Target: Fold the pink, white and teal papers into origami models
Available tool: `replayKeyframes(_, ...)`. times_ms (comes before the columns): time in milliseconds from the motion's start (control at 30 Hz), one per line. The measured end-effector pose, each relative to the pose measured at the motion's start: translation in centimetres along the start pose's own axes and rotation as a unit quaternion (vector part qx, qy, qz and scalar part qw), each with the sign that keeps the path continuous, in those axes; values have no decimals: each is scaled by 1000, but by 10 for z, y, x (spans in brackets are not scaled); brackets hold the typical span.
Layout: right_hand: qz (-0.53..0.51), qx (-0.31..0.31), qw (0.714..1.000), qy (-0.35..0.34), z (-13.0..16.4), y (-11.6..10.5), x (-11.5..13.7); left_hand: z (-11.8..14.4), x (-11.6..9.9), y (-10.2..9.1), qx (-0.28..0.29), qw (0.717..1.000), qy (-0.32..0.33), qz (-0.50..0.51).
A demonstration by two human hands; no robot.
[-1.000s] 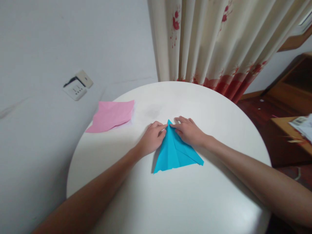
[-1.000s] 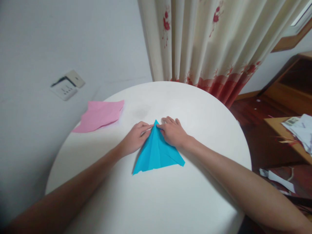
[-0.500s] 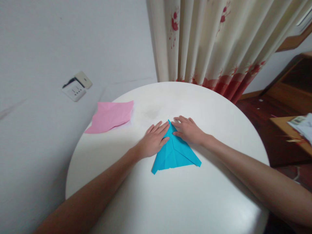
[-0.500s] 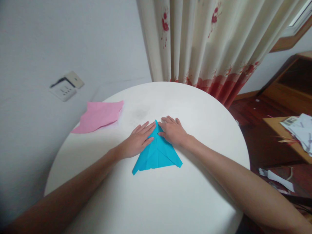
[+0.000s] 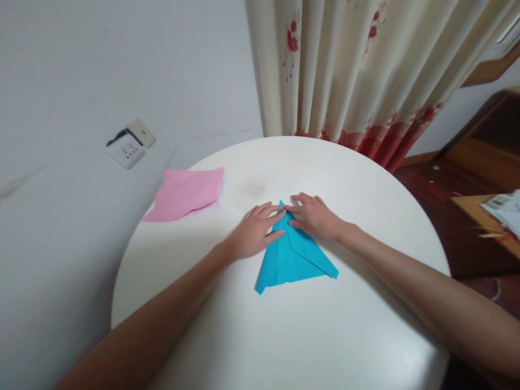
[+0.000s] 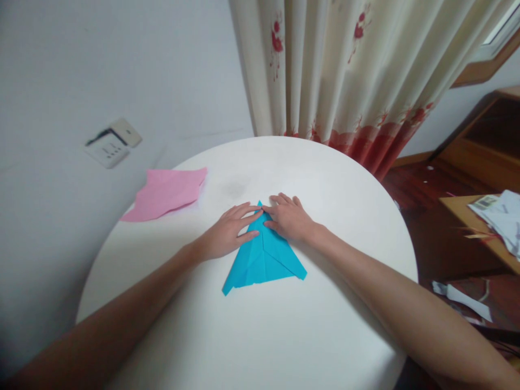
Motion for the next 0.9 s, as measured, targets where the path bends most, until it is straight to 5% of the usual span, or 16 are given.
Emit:
replayKeyframes(433, -2, -2, 1000, 5, 1, 1, 0, -4, 10, 3, 16, 999, -25, 36)
replayKeyframes(900, -3, -11, 999, 31, 2, 6, 7, -4, 2, 13, 64, 996, -35, -51)
Point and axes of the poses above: each hand's wrist, its own z-axis away from the middle knuckle, its own y-axis out of the palm, x = y × z, the point moved 10 cm from there along -z, towards the middle knuckle, and after that the axes turned 13 degrees about x, right-handed, at the moved point
